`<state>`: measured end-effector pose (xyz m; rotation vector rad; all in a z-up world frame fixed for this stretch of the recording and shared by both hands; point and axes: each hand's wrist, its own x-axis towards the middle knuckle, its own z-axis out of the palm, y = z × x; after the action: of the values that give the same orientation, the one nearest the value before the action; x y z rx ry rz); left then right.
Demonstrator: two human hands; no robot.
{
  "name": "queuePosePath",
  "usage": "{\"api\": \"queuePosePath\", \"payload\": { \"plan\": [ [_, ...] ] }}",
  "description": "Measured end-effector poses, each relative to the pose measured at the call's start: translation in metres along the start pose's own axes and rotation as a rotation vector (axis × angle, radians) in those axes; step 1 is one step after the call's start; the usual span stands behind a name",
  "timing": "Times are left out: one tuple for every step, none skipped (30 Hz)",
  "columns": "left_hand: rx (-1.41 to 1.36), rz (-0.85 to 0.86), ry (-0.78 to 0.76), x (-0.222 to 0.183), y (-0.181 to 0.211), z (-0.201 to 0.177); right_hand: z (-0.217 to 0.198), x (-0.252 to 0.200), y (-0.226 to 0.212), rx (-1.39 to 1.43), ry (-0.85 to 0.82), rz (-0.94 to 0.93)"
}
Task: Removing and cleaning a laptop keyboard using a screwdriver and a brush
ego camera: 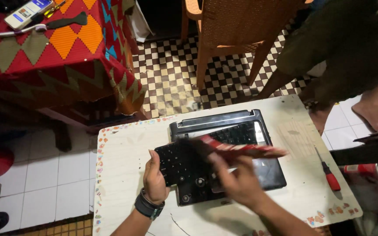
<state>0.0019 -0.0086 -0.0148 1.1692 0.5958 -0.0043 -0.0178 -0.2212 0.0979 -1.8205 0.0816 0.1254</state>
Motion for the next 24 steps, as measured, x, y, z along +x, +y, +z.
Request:
{"api": "queuePosePath", "payload": {
  "plan": [
    [-0.001,-0.004,0.004,-0.001,0.003,0.001,-0.013,0.006,0.000,-0.002,-0.004,0.004],
    [-0.107,-0.003,-0.003,-0.001,0.005,0.002,-0.026,0.012,-0.001,-0.128,0.189,0.143],
    [-0.213,0.001,-0.012,-0.002,0.008,0.004,-0.040,0.018,-0.001,-0.253,0.383,0.280],
    [-0.214,0.000,-0.011,-0.001,0.009,0.004,-0.046,0.019,0.000,-0.255,0.382,0.281],
    [-0.239,-0.023,0.011,0.000,0.009,0.004,-0.053,0.020,0.002,-0.295,0.422,0.104],
    [-0.263,-0.046,0.034,0.000,0.010,0.005,-0.060,0.021,0.004,-0.335,0.460,-0.074],
    [-0.261,-0.047,0.032,-0.002,0.015,0.008,-0.056,0.018,0.036,-0.334,0.463,-0.073],
    [-0.298,-0.075,-0.042,-0.005,0.021,0.011,-0.052,0.016,0.068,-0.384,0.441,-0.247],
    [-0.331,-0.104,-0.115,-0.008,0.026,0.014,-0.047,0.012,0.100,-0.431,0.416,-0.417],
    [-0.325,-0.106,-0.116,-0.011,0.030,0.016,-0.044,0.004,0.076,-0.428,0.419,-0.412],
    [-0.286,-0.082,-0.075,-0.013,0.035,0.018,-0.041,-0.002,0.052,-0.310,0.122,-0.310],
    [-0.246,-0.058,-0.034,-0.015,0.040,0.020,-0.037,-0.008,0.029,-0.188,-0.172,-0.206],
    [-0.241,-0.057,-0.028,-0.014,0.040,0.020,-0.044,0.000,0.031,-0.181,-0.176,-0.204],
    [-0.258,-0.064,-0.013,-0.013,0.040,0.020,-0.051,0.007,0.033,-0.167,0.020,-0.028],
    [-0.279,-0.071,0.003,-0.013,0.040,0.020,-0.058,0.015,0.034,-0.157,0.212,0.148],
    [-0.279,-0.071,0.008,-0.012,0.039,0.019,-0.065,0.019,0.031,-0.156,0.207,0.149],
    [-0.264,-0.051,0.015,-0.011,0.038,0.020,-0.073,0.023,0.028,-0.378,0.362,-0.158],
    [-0.248,-0.031,0.021,-0.009,0.036,0.021,-0.082,0.027,0.026,-0.596,0.509,-0.472],
    [-0.248,-0.035,0.022,-0.010,0.035,0.021,-0.080,0.026,0.039,-0.598,0.507,-0.469],
    [-0.240,0.001,-0.041,-0.010,0.034,0.023,-0.079,0.025,0.053,-0.511,0.411,-0.510],
    [-0.228,0.038,-0.103,-0.010,0.034,0.023,-0.077,0.023,0.067,-0.420,0.315,-0.547],
    [-0.225,0.035,-0.101,-0.012,0.032,0.022,-0.075,0.017,0.052,-0.419,0.314,-0.543],
    [-0.211,0.043,-0.120,-0.012,0.032,0.022,-0.073,0.014,0.036,-0.319,0.116,-0.416],
    [-0.197,0.052,-0.139,-0.011,0.033,0.021,-0.069,0.010,0.020,-0.217,-0.082,-0.288]
  ]
}}
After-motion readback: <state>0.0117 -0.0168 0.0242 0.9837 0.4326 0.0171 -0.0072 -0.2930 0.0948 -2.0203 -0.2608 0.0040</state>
